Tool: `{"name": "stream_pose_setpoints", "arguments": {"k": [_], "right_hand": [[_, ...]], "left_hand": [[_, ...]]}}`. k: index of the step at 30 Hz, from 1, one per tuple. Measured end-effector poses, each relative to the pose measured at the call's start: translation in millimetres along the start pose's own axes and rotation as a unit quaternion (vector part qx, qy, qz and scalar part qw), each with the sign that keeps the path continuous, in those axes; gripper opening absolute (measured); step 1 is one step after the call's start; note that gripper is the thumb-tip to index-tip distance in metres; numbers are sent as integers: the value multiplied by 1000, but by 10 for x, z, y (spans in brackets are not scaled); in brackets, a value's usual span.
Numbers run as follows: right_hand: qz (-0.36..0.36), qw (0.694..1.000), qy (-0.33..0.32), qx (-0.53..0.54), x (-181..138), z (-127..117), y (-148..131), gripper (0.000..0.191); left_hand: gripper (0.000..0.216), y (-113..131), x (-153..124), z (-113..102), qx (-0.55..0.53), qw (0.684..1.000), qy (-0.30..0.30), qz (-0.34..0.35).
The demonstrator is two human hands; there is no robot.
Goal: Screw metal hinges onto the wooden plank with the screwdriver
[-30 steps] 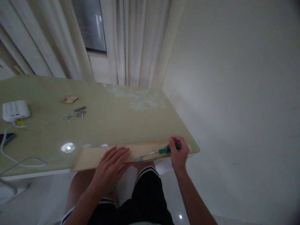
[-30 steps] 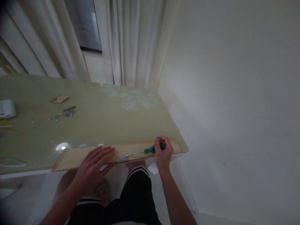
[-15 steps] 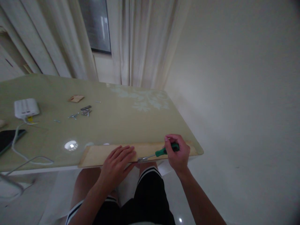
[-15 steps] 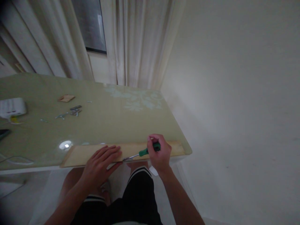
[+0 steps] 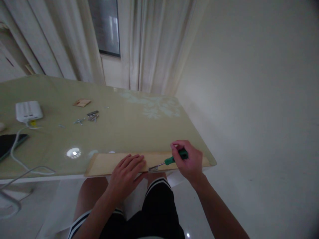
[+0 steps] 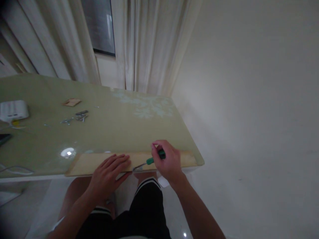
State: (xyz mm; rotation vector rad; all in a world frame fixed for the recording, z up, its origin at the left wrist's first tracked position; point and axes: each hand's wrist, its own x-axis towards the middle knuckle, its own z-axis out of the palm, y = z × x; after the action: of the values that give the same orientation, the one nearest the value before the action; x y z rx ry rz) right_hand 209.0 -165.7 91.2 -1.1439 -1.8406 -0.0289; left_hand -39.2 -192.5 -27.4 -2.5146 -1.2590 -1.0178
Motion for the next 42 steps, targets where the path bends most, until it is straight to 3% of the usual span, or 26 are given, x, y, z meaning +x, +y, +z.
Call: {"name": "stream_pose_setpoints", "arguments": {"k": [2,6,8,13,21,27,29,32,35,38,42], "right_hand": [[-83,994,-77,-8,155,-2,-109,16],[-275,942,-190,14,453,111,-295,25],[-298,934,-198,-1,551,204,-333,33],[-269,940,-189,-89,644,341,-364,43],[-409,888,-187,-91,746,309,-380,41],[-530,823,-202,-28,767,208,-295,39],[-513,831,-211,-52,761,165,-309,40],[-358,886,-225,-193,774,145,-350,52],[-255,893,-247,-278,820,178,-388,56],[-301,875,-279,-256,869,215,-418,46],[-459,827,-285,-153,921,178,-399,46]], "left_hand": [[25,0,2,-5,-2,1000,-5,0],[26,-9,3,-18,2,1000,-10,7],[26,-10,0,-17,3,1000,-7,3],[23,1,2,-12,3,1000,3,-1],[19,-23,80,-72,-1,1000,-29,-6],[18,0,65,-46,-1,1000,14,4],[20,7,60,-40,-1,1000,13,7],[23,0,43,-23,-9,1000,-9,4],[26,-22,19,6,-11,1000,-17,-1],[26,-37,9,21,-6,1000,-26,-4],[23,-22,26,-1,-2,1000,-26,-6]]}}
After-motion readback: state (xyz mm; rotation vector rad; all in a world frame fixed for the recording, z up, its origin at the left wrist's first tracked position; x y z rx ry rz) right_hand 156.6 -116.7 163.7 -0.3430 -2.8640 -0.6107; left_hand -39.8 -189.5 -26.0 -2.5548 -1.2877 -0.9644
